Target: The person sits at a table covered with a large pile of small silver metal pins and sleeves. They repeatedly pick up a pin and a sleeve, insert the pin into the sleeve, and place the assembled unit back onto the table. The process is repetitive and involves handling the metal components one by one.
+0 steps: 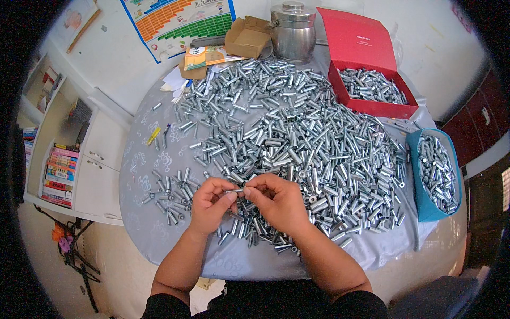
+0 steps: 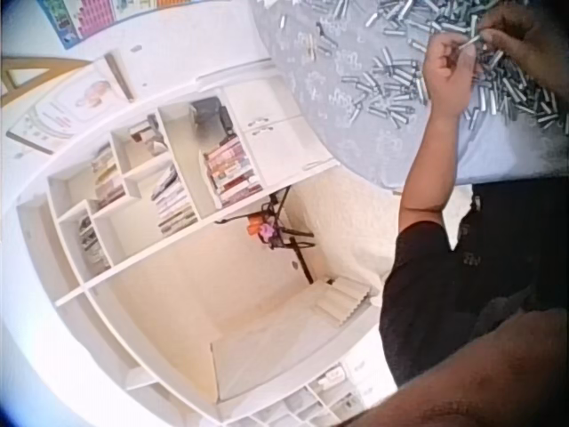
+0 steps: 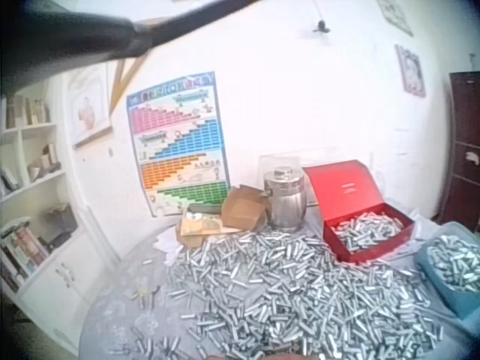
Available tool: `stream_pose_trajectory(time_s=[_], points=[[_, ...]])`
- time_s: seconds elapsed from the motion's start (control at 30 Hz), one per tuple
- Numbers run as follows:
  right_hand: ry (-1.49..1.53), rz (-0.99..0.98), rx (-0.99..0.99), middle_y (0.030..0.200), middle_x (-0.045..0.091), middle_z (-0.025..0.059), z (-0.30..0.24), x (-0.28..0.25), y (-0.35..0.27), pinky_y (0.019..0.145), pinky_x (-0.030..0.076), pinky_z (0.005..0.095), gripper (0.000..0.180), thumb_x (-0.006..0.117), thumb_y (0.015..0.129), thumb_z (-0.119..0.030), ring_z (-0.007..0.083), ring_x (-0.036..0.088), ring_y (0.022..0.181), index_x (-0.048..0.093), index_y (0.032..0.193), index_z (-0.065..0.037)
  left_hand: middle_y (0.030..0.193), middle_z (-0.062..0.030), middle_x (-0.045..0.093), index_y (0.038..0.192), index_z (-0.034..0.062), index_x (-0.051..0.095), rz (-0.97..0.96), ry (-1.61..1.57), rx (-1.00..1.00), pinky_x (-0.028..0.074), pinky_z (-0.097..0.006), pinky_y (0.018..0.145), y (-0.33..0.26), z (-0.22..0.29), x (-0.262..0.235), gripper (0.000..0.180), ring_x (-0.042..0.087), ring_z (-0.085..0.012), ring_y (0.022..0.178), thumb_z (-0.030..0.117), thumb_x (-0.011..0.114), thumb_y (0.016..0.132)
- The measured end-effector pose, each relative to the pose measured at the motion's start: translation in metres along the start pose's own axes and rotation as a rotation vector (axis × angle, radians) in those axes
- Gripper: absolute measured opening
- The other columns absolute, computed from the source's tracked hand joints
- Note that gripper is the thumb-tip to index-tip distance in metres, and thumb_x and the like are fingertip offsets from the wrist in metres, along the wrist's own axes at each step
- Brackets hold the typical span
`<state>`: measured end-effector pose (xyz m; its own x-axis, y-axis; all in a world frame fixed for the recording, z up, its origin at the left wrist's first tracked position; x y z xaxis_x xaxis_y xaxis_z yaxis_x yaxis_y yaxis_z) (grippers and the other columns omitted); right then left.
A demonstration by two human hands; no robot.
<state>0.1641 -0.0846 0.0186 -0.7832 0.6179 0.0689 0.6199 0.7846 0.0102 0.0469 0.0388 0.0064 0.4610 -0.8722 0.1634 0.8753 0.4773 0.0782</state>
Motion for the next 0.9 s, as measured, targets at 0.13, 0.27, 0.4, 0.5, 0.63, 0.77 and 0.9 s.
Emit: stream_pose_trajectory(time_s=[0.13, 0.27, 0.4, 0.5, 0.63, 0.77, 0.9], points=[[0.159, 0.148, 0.090, 0.079, 0.067, 0.0054, -0.005, -0.008, 0.001, 0.054, 0.047, 0.0210, 0.007, 0.064, 0.091, -0.006, 0.0079, 0.060, 0.063, 0.062, 0.093, 0.000, 0.092, -0.0047, 0.066, 0.107, 0.0009, 0.059, 0.224, 0.202, 0.206, 0.047, -0.020, 0.067, 0.001, 0.006, -0.011, 0.017, 0.058, -0.0061, 0.073, 0.005, 0.062, 0.091], [0.318, 0.414, -0.053, 0.084, 0.068, 0.0087, -0.011, -0.028, 0.003, 0.055, 0.049, 0.0224, 0.005, 0.060, 0.092, -0.004, 0.0113, 0.064, 0.065, 0.058, 0.095, -0.001, 0.091, -0.0044, 0.066, 0.099, 0.0000, 0.063, 0.506, 0.327, 0.261, 0.048, -0.023, 0.071, 0.001, 0.009, -0.030, 0.011, 0.059, -0.0090, 0.077, 0.005, 0.062, 0.090], [0.428, 0.578, -0.344, 0.112, 0.065, 0.0165, -0.025, -0.035, -0.001, 0.066, 0.053, 0.0252, 0.019, 0.052, 0.094, 0.001, 0.0193, 0.068, 0.085, 0.049, 0.113, 0.000, 0.094, -0.0080, 0.067, 0.100, 0.0005, 0.064, 0.494, 0.590, 0.324, 0.048, -0.027, 0.076, 0.003, 0.016, -0.030, 0.014, 0.061, -0.0157, 0.083, 0.005, 0.062, 0.088], [0.377, 0.501, -0.365, 0.123, 0.060, 0.0187, -0.020, -0.031, -0.001, 0.074, 0.054, 0.0272, 0.025, 0.051, 0.095, 0.001, 0.0233, 0.067, 0.097, 0.044, 0.119, -0.001, 0.098, -0.0108, 0.066, 0.102, 0.0013, 0.065, 0.443, 0.813, 0.339, 0.048, -0.031, 0.079, 0.005, 0.020, -0.026, 0.017, 0.061, -0.0212, 0.088, 0.006, 0.062, 0.086], [0.350, 0.385, -0.318, 0.116, 0.064, 0.0159, -0.016, -0.027, 0.001, 0.071, 0.053, 0.0251, 0.020, 0.053, 0.095, -0.003, 0.0199, 0.068, 0.093, 0.048, 0.114, -0.001, 0.101, -0.0118, 0.066, 0.104, 0.0018, 0.066, 0.415, 0.792, 0.267, 0.048, -0.033, 0.082, 0.006, 0.021, -0.025, 0.019, 0.061, -0.0234, 0.091, 0.006, 0.062, 0.085], [0.336, 0.345, -0.243, 0.106, 0.067, 0.0123, -0.013, -0.022, 0.001, 0.066, 0.051, 0.0230, 0.016, 0.055, 0.095, -0.006, 0.0155, 0.067, 0.083, 0.053, 0.110, -0.001, 0.104, -0.0117, 0.065, 0.105, 0.0021, 0.066, 0.332, 0.608, 0.182, 0.048, -0.034, 0.085, 0.005, 0.034, -0.019, 0.020, 0.061, -0.0257, 0.091, 0.006, 0.061, 0.085], [0.315, 0.299, -0.201, 0.100, 0.067, 0.0098, -0.008, -0.020, 0.001, 0.063, 0.049, 0.0218, 0.013, 0.056, 0.095, -0.007, 0.0128, 0.066, 0.078, 0.057, 0.107, -0.001, 0.110, -0.0125, 0.064, 0.109, 0.0058, 0.067, 0.157, 0.970, 0.218, 0.047, -0.033, 0.088, 0.011, 0.052, -0.009, 0.024, 0.061, -0.0245, 0.100, 0.004, 0.057, 0.087]])
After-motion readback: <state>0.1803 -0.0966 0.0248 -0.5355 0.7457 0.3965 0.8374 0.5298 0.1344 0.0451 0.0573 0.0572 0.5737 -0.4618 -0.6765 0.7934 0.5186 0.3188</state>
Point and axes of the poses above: each hand's wrist, its own y-axis towards the middle knuckle, its own x-axis out of the palm, z = x × y, the point moved 5 cm from there along y, towards the middle knuckle
